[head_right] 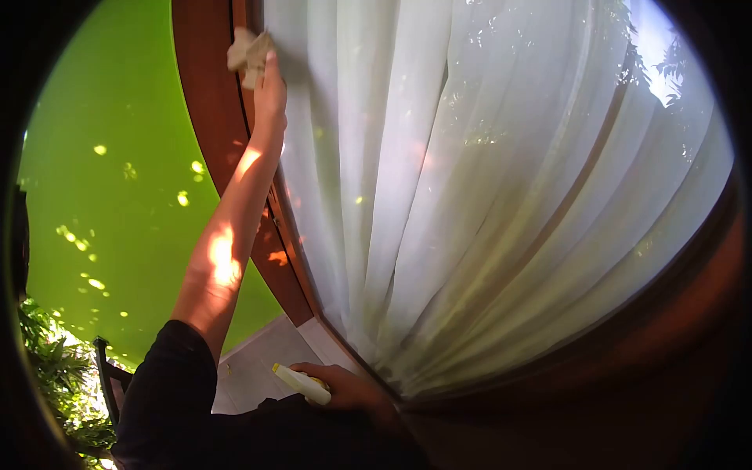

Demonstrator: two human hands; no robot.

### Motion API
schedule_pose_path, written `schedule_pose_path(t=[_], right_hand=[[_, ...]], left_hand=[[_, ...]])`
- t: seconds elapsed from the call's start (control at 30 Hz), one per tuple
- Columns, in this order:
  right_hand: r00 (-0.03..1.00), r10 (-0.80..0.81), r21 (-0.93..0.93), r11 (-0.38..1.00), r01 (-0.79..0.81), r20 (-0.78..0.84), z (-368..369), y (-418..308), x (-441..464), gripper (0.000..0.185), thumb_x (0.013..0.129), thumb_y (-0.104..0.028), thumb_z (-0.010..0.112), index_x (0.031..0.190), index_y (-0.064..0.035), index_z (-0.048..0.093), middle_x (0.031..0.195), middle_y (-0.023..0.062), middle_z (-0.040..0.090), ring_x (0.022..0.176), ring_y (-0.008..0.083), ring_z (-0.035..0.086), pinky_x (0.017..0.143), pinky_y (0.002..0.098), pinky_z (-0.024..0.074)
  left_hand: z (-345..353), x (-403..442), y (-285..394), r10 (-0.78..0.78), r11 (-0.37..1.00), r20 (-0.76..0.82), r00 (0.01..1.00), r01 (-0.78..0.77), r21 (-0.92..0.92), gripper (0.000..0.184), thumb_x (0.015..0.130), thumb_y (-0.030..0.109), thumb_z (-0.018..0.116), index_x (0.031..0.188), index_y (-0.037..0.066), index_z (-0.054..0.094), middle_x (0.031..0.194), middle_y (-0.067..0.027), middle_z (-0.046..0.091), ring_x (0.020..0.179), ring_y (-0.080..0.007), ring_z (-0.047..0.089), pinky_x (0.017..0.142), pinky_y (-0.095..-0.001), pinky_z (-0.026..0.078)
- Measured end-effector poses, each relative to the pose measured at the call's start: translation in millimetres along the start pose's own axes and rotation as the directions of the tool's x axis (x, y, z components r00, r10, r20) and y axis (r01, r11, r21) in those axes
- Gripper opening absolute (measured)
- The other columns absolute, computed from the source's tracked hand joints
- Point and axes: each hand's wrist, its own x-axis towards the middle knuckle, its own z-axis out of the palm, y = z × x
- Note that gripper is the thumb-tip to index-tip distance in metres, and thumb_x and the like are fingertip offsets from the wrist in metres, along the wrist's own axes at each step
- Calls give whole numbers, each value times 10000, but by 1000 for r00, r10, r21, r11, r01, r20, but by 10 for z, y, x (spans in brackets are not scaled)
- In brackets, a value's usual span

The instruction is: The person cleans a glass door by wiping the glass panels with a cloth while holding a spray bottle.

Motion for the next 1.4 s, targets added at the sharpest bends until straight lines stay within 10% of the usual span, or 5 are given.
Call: schedule_pose_path(t=[0.27, 0.33, 0.9, 1.07, 1.4], right_hand=[[996, 81, -39, 996, -83, -43, 18, -61, -10, 665, 836, -146, 703, 1445, -100, 438, 1116, 100, 642, 1001, 187, 600, 890, 337, 463], [997, 31, -26, 999, -33, -77, 54, -13, -30, 639, 872, -190, 689, 1452, -87, 440, 1072, 68, 628, 955, 142, 569, 831, 319, 456], [989, 141, -68, 987, -144, -42, 26, -138, -31, 650, 836, -131, 679, 1438, -161, 435, 1035, 87, 668, 914, 194, 636, 827, 334, 491], [988, 126, -87, 987, -134, -85, 77, -120, -42, 676, 819, -112, 686, 1442, -156, 426, 1050, 94, 663, 930, 200, 633, 846, 334, 486], [984, 167, -17, 986, -168, -64, 40, -153, -13, 684, 774, -85, 694, 1414, -131, 454, 1140, 121, 660, 1025, 232, 632, 920, 343, 469]], left_hand=[[2281, -2509, -540, 836, 237, 330, 438, -832, 501, 702, 1005, 521, 440, 1478, 7, 376, 1432, -203, 423, 1346, -269, 366, 1126, -391, 286], [2408, -2807, -662, 792, 132, 484, 374, -877, 462, 660, 1020, 420, 435, 1545, 61, 256, 1611, -142, 254, 1525, -357, 32, 1176, -551, -73], [2165, -3958, -2056, 289, -223, 954, 83, -963, 151, 274, 753, 324, 708, 960, 149, 669, 1080, -87, 595, 1138, -305, 530, 1142, -716, 88], [2141, -3611, -1432, 45, -326, 923, 382, -867, 375, 417, 705, 286, 709, 1064, 94, 623, 1180, -157, 583, 1042, -427, 550, 925, -558, 398], [1563, -2760, -1213, 824, 118, 295, 483, -655, 746, 583, 1053, 423, 300, 1452, 16, 422, 1353, -193, 536, 1352, -390, 389, 1186, -588, -33]])
